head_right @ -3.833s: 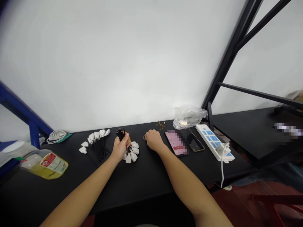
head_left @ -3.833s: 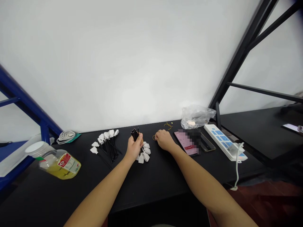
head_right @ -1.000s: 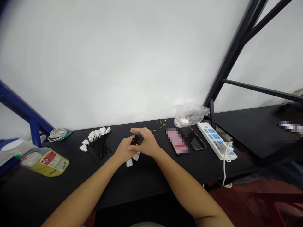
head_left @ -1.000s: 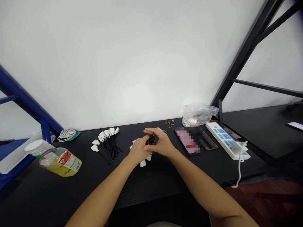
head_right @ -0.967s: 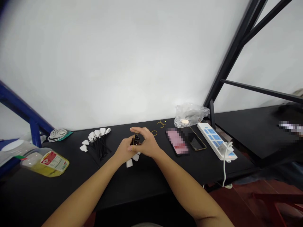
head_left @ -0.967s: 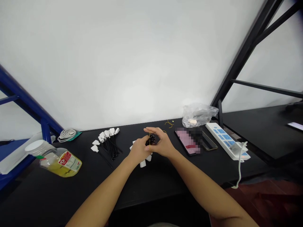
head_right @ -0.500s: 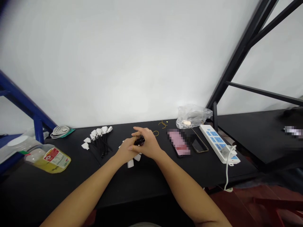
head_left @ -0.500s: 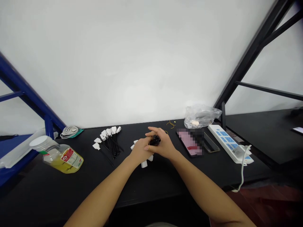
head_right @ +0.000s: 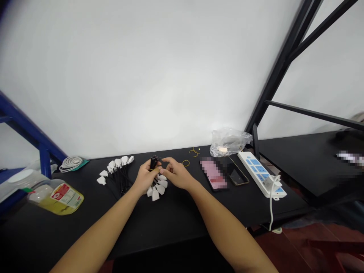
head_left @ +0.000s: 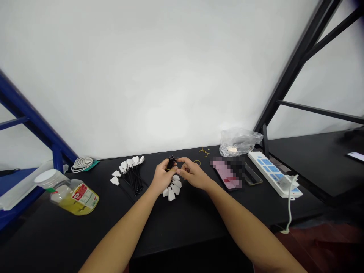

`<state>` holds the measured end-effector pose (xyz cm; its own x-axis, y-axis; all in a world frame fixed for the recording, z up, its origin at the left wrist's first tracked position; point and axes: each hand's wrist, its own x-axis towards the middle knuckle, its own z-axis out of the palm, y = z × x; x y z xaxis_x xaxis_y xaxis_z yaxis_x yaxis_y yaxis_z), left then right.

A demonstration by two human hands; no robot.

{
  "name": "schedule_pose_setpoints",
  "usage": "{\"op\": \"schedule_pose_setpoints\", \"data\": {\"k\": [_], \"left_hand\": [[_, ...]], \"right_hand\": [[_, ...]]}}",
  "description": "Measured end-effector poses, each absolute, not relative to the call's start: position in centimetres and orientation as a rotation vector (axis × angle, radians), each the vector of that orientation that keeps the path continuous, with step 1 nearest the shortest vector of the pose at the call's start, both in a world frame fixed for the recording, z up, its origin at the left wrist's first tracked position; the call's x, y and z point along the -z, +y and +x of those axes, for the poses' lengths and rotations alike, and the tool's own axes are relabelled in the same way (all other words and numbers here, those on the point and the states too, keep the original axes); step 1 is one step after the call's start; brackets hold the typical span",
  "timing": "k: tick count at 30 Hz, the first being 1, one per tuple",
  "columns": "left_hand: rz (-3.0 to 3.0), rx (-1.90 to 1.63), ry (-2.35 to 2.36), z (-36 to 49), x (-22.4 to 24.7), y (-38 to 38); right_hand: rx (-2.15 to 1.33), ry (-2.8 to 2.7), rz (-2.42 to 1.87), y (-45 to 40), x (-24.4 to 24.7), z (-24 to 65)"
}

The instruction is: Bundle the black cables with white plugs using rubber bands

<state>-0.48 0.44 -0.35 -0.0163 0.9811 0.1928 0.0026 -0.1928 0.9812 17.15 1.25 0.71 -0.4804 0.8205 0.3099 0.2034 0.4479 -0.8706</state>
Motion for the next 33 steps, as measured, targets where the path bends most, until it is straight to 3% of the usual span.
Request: {"op": "schedule_pose_setpoints", "data": {"k": [4, 11, 13, 16, 19, 21, 25, 33], "left_hand": [[1.118, -1.456, 1.032, -1.3, 0.4, 1.1], [1.359, -1.458, 1.208, -1.4, 1.1, 1.1], [1.436, -1.464, 1.34, -1.5, 1.2, 1.1], [1.53, -1.459, 1.422, -1.5, 1.2, 1.0], [1.536, -1.46, 1.347, -1.4, 1.4, 0.8], [1.552, -1.446, 1.277, -1.3, 1.6, 0.8], [1.689, -1.398, 1.32, -1.2, 1.7, 0.5], [2.102, -1.177, 1.233, -0.4, 0.2, -1.2]], "right_hand": [[-0.92, -2.033, -0.897, 1.6, -0.2, 17.1], [-0.736, -2.302, -0.815, 0.7, -0.1, 16.2], [-0.871, -2.278, -0.792, 0.6, -0.4, 16.2], [-1.361, -2.072, -0.697, 0.5, -0.8, 16.6], [-1.815, -1.664, -0.48, 0.8, -1.2, 17.0], [-1.883, -1.313, -0.401, 1.0, -1.2, 16.9], [-1.707, -0.924, -0.547, 1.7, -0.5, 16.0], [-0.947, -1.248, -0.806, 0.6, 0.6, 14.0]]}}
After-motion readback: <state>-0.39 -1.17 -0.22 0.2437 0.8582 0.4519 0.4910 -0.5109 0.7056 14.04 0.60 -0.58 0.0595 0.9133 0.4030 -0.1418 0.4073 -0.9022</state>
